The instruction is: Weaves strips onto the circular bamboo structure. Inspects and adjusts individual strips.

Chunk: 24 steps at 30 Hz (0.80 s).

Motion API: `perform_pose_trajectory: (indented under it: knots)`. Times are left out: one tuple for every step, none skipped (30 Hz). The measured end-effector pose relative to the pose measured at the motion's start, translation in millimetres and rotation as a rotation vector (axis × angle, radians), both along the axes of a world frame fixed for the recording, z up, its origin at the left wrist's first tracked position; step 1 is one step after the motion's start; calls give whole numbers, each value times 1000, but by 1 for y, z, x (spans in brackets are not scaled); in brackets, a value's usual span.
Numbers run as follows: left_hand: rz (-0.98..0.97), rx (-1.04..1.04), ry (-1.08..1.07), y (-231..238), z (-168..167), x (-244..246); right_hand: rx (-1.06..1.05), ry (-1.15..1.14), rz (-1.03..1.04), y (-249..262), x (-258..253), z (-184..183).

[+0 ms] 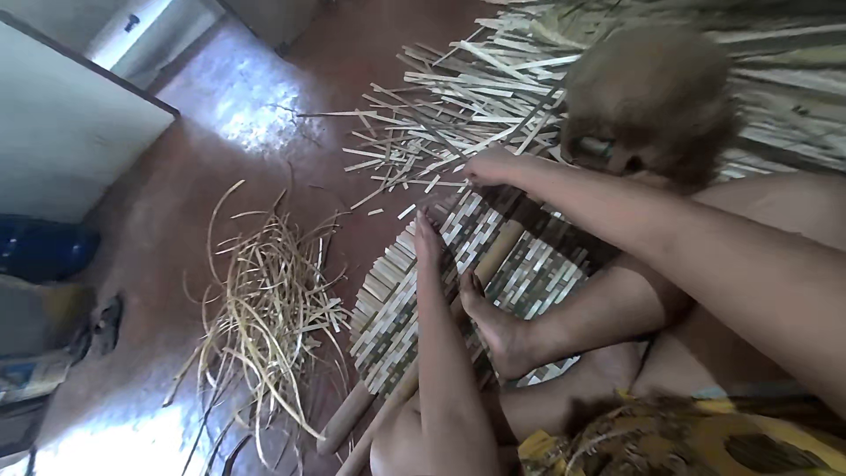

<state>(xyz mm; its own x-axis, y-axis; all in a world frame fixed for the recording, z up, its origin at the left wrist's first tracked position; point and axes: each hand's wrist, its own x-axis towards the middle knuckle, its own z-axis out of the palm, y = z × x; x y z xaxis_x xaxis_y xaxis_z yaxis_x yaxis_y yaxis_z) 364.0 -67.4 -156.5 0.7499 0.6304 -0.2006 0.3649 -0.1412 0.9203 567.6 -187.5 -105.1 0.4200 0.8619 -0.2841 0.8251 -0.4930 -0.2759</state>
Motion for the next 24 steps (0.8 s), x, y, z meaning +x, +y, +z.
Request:
perform_pose_trajectory:
  knots:
    - [-1,27,74,0,5,4,-47,26,6,2,1,7]
    - [-15,57,140,2,10,8,-95,47,13,4,2,14]
    - [-37,95,197,4,14,12,-137,59,19,6,2,21]
    - [-43,125,232,4,18,16,-162,71,33,9,3,24]
    - [-38,142,245,2,20,20,-171,88,51,11,5,26]
    - [-24,138,252,0,19,23,-166,120,77,12,7,26]
    - [-7,121,255,-3,16,25,-144,160,103,13,10,23]
    - [9,108,261,-6,14,26,-120,190,112,13,12,19]
    - [27,103,270,-9,13,27,-104,202,105,13,13,16]
    - [35,108,277,-12,14,27,-95,202,83,13,12,14]
    - [33,121,277,-15,16,25,-89,192,53,13,12,10]
    - [31,138,274,-18,18,23,-88,162,22,14,9,6]
    - [36,165,266,-20,19,22,-86,117,-4,17,5,1]
    - [46,197,257,-22,19,22,-80,63,-29,21,-3,-4]
    - [54,226,249,-23,17,22,-62,7,-58,26,-13,-10]
    - [63,244,239,-24,14,22,-54,-54,-83,31,-27,-15]
    - [76,246,227,-25,12,22,-69,-122,-90,35,-43,-16]
    - [89,244,220,-24,9,23,-103,-177,-88,39,-54,-15]
    - [97,238,227,-23,8,24,-132,-193,-86,40,-59,-11]
    - [98,233,239,-21,7,25,-129,-168,-75,37,-57,-7]
    - [93,224,256,-20,7,25,-101,-120,-50,29,-50,-3]
    - [89,211,274,-19,7,26,-81,-56,-20,20,-39,3]
    - [82,194,287,-19,7,26,-85,8,12,11,-28,13]
    - [74,181,292,-18,7,27,-92,71,53,3,-20,24]
